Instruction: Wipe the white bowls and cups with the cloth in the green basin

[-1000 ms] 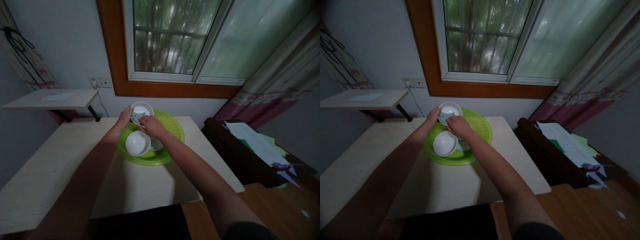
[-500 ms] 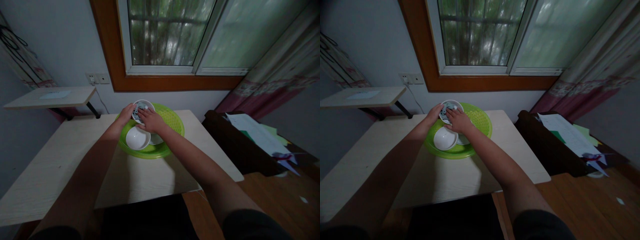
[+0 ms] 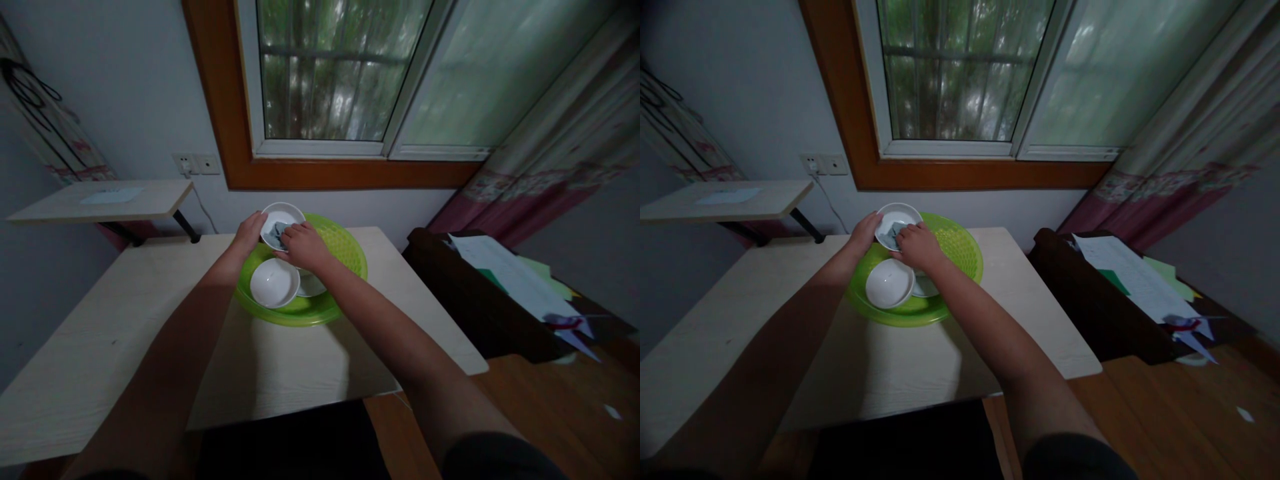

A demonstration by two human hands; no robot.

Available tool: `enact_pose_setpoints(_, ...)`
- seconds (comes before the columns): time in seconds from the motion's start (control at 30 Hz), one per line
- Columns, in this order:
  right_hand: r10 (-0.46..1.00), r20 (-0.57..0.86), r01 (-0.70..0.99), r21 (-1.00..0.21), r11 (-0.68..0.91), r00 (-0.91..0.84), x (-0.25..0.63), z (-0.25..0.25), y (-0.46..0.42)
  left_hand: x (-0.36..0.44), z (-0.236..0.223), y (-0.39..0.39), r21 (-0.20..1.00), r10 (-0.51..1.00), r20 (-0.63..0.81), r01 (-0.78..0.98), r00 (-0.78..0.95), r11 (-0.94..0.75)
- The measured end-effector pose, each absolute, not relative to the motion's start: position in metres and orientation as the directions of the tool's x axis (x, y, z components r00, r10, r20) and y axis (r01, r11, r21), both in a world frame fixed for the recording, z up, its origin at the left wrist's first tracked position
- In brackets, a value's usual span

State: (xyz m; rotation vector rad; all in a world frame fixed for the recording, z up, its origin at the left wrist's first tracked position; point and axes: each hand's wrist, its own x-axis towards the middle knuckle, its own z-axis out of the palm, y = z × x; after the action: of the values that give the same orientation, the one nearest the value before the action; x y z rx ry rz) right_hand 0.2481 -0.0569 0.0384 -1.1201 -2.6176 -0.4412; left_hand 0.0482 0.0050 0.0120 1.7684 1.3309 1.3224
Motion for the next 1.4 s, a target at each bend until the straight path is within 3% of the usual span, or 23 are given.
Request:
enact_pose_setpoints(0.1, 0.602, 0.309, 0.665, 0.161, 0.730, -0.736, 0.248, 0.035, -0.054, 0.049, 0.013, 0.004, 0.857, 0.933, 0.359, 0.390, 0.019, -0.338)
enact_pose_setpoints(0.3, 0.566, 0.376, 0.625, 0.050, 0.779, -0.734, 0.248, 0.024, -0.050, 0.050, 0.011, 0.007, 0.865, 0.936, 0.349, 0.369, 0.046, -0.340)
enact_pose_setpoints(0.43, 0.536, 0.384, 0.600, 0.063, 0.797, -0.752, 0.250, 0.018, -0.047, 0.050, 0.008, 0.006, 0.826, 0.913, 0.386, 0.391, 0.135, -0.407)
enact_pose_setpoints(0.6, 0.589, 0.402, 0.672, 0.096, 0.734, -0.701, 0.252, 0.017, -0.046, 0.050, 0.009, 0.001, 0.820, 0.906, 0.384, 0.385, 0.178, -0.423)
enact_pose_setpoints(0.93, 0.694, 0.444, 0.796, 0.080, 0.600, -0.567, 0.249, 0.032, -0.055, 0.051, 0.013, 0.002, 0.868, 0.927, 0.367, 0.333, 0.073, -0.369)
enact_pose_setpoints(1.1, 0.622, 0.485, 0.736, 0.071, 0.673, -0.615, 0.251, 0.033, -0.054, 0.050, 0.015, 0.001, 0.857, 0.920, 0.388, 0.347, 0.053, -0.382)
enact_pose_setpoints(1.4, 0.524, 0.485, 0.585, -0.032, 0.811, -0.700, 0.251, 0.014, -0.038, 0.052, 0.011, 0.001, 0.834, 0.888, 0.414, 0.306, 0.201, -0.458)
